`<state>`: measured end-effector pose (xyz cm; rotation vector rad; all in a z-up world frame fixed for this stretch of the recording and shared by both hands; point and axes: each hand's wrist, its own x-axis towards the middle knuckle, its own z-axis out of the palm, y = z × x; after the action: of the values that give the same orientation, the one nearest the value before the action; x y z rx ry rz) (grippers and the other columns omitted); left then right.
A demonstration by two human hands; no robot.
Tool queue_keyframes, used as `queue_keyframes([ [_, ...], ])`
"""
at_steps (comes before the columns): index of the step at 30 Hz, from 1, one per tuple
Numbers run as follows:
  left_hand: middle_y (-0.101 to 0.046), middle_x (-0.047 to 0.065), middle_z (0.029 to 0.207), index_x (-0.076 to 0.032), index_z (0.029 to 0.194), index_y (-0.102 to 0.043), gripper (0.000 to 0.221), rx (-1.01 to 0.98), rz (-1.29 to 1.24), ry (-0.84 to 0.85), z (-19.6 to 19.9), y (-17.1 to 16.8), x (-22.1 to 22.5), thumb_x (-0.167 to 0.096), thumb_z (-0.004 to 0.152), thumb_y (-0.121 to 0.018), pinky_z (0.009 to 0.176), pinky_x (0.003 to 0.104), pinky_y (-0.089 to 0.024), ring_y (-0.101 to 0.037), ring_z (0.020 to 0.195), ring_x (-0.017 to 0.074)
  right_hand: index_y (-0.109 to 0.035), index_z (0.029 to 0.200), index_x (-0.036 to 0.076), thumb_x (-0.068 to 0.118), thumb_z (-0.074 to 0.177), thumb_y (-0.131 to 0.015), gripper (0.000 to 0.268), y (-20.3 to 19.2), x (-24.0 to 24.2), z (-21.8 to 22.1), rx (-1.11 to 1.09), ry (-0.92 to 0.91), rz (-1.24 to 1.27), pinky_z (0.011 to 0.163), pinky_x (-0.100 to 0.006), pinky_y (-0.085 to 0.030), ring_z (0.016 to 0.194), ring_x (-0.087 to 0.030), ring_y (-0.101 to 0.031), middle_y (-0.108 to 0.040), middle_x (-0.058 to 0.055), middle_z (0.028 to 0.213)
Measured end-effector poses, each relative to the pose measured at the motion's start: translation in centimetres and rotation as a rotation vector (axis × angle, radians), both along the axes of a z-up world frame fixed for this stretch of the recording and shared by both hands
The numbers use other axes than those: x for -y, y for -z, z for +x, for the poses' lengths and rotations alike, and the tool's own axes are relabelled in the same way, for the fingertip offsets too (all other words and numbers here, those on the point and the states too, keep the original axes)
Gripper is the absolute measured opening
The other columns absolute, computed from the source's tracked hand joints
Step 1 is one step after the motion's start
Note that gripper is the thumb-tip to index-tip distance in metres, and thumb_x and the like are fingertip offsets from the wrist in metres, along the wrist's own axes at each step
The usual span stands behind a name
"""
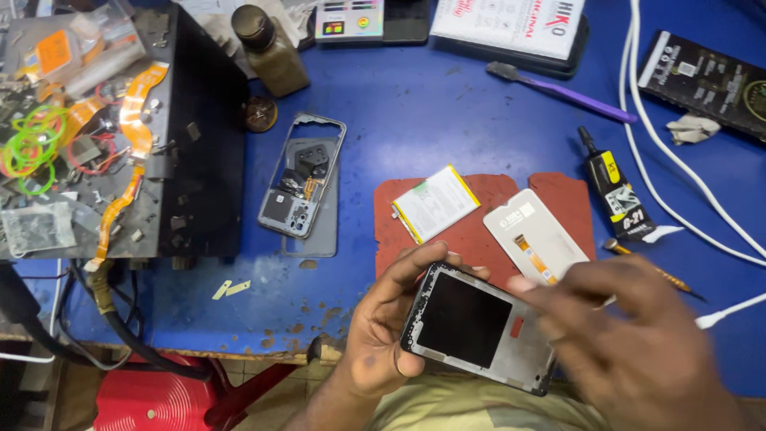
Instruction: The person applies adhesive to the edges of a smartphone frame, places a new screen assembly into the frame, and installs a battery. They then connect the battery ribbon cable and attach the back cover, completing the reassembly of the device.
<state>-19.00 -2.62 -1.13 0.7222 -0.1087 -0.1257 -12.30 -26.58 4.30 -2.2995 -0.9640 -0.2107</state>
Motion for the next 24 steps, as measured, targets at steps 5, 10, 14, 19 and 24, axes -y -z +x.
queue_keyframes([
  [5, -0.046, 0.014, 0.152, 0.005, 0.158, -0.034, 0.105, 0.036, 0.075, -0.004, 0.1, 0.0, 0.2, -0.043, 0.083, -0.091, 0.127, 0.052, -0.044, -0.051, 0.148, 0.0356, -0.073, 0.127, 0.019, 0.012, 0.073, -0.078, 0.055, -0.5, -2.8, 0.5, 0.066, -0.167, 0.017, 0.077, -0.035, -0.050, 0.086, -0.020, -0.057, -0.057, -0.002, 0.100],
  [10, -0.046, 0.014, 0.151, 0.005, 0.158, -0.036, 0.105, 0.042, 0.092, -0.019, -0.2, 0.6, -0.1, -0.045, 0.084, -0.090, 0.127, 0.050, -0.044, -0.051, 0.148, 0.0344, -0.074, 0.127, 0.020, 0.009, 0.073, -0.078, 0.056, -0.1, -3.8, 0.5, 0.097, -0.162, -0.014, 0.075, -0.037, -0.049, 0.084, -0.022, -0.055, -0.057, -0.004, 0.098],
  [14, -0.046, 0.013, 0.149, 0.006, 0.157, -0.036, 0.104, 0.045, 0.093, -0.020, 0.1, 1.1, -0.2, -0.045, 0.084, -0.091, 0.128, 0.051, -0.043, -0.051, 0.147, 0.0350, -0.074, 0.125, 0.021, 0.007, 0.069, -0.077, 0.058, 0.5, -3.3, 0.2, 0.144, -0.159, -0.047, 0.077, -0.040, -0.050, 0.086, -0.024, -0.057, -0.057, -0.004, 0.098],
  [19, -0.047, 0.014, 0.150, 0.005, 0.158, -0.034, 0.106, 0.026, 0.035, -0.035, 0.2, 1.5, -0.7, -0.042, 0.082, -0.092, 0.126, 0.054, -0.042, -0.050, 0.147, 0.0377, -0.074, 0.110, 0.016, 0.008, 0.069, -0.078, 0.042, 1.8, -0.5, 0.0, 0.129, -0.122, -0.069, 0.075, -0.039, -0.053, 0.090, -0.025, -0.062, -0.063, -0.004, 0.098],
  [24, -0.049, 0.016, 0.152, 0.003, 0.160, -0.028, 0.107, 0.025, -0.130, -0.086, 0.7, 1.9, -1.5, -0.037, 0.083, -0.091, 0.127, 0.058, -0.039, -0.046, 0.148, 0.0403, -0.063, 0.100, 0.002, 0.010, 0.089, -0.078, 0.021, 5.0, 3.9, 0.1, -0.101, 0.304, 0.142, 0.075, -0.032, -0.053, 0.085, -0.023, -0.064, -0.064, -0.011, 0.101],
])
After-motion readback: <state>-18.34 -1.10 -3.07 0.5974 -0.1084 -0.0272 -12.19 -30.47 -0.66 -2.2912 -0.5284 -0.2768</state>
